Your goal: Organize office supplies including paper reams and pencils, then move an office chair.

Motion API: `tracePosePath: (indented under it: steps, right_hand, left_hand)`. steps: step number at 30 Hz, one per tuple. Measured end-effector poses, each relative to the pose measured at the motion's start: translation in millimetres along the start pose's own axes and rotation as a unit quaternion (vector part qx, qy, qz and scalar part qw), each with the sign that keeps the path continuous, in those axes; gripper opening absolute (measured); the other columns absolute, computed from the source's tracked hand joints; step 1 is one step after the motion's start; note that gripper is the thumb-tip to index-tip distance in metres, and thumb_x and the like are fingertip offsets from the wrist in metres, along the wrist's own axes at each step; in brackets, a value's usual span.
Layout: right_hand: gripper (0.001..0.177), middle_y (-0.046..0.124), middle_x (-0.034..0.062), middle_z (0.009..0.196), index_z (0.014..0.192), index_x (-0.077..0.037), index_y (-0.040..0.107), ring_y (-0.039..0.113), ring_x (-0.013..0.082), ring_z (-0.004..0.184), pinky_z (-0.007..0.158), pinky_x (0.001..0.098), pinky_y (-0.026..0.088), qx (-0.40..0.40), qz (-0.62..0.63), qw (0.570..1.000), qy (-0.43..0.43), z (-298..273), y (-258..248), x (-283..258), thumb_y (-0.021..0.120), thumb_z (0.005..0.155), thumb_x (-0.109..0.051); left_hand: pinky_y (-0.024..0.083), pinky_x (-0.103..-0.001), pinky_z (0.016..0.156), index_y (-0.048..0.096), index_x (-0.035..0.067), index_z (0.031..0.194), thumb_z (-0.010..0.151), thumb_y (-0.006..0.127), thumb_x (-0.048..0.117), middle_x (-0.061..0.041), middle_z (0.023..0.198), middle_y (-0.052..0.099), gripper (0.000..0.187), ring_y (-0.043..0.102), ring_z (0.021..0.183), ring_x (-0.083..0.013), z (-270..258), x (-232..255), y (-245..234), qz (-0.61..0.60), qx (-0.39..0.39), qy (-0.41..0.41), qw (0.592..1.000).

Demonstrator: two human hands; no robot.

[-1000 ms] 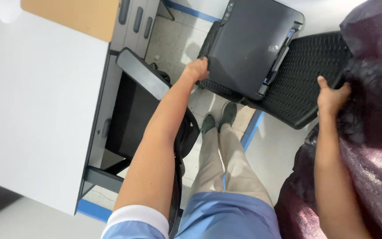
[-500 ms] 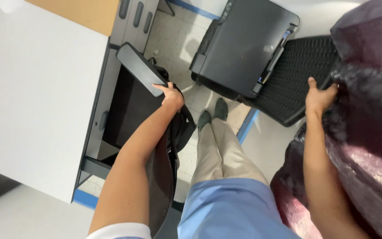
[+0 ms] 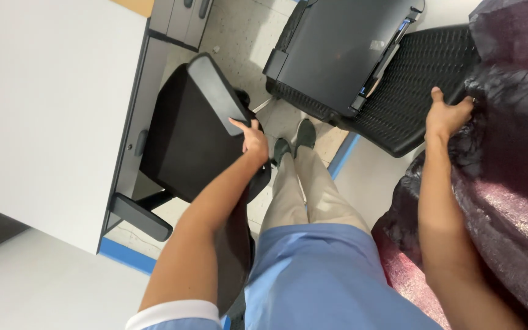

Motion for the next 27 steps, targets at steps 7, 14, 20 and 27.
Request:
tracePosePath:
  steps: [7,14,20,27]
  right_hand:
    - [0.080,0.059,0.0337,0.132,0.133,0.014,0.052,0.059,0.0448,0.125,0.110,0.0445,0.045,-0.007,-0.004,1.000,0.011,9.1,12.2,27.2,0.095,0.084,-0.033]
    - [0.078,0.062,0.0282,0.132,0.133,0.014,0.051,0.062,0.0371,0.123,0.110,0.0407,0.046,-0.006,0.060,0.998,-0.016,8.5,16.6,33.5,0.096,0.083,-0.026]
    - [0.075,0.063,0.0245,0.133,0.133,0.010,0.054,0.063,0.0341,0.124,0.110,0.0389,0.047,0.012,0.061,0.998,0.030,3.6,16.7,23.9,0.096,0.082,-0.024]
    - [0.075,0.063,0.0290,0.130,0.132,0.013,0.055,0.062,0.0386,0.120,0.106,0.0417,0.045,0.049,0.044,0.998,0.005,5.4,11.3,14.6,0.096,0.081,-0.023]
  left_hand:
    - [0.025,-0.093,0.083,0.076,0.008,0.069,0.076,0.075,0.019,-0.027,0.125,0.061,0.013,0.015,0.149,-0.0414,-41.0,32.3,13.7,0.051,0.022,-0.007,0.998]
    - [0.024,-0.092,0.087,0.080,0.006,0.074,0.083,0.071,0.013,-0.022,0.158,0.034,0.014,0.020,0.148,-0.0351,-22.2,47.9,33.0,0.013,0.034,-0.008,0.999]
    - [0.024,-0.092,0.088,0.080,0.004,0.090,0.089,0.065,0.019,-0.022,0.156,0.042,0.022,0.023,0.150,-0.0354,-34.3,45.8,24.2,-0.015,0.038,0.005,0.999]
    - [0.010,-0.093,0.109,0.078,0.010,0.109,0.099,0.063,0.020,-0.011,0.135,0.064,0.021,0.045,0.138,-0.0350,12.2,25.4,-1.2,-0.134,0.071,-0.014,0.988]
Point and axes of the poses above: each hand's wrist, its own z-axis towards the middle knuckle, its own y-axis out of the palm, x = y × z, the point moved 6 cm from there along z, towards the middle knuckle
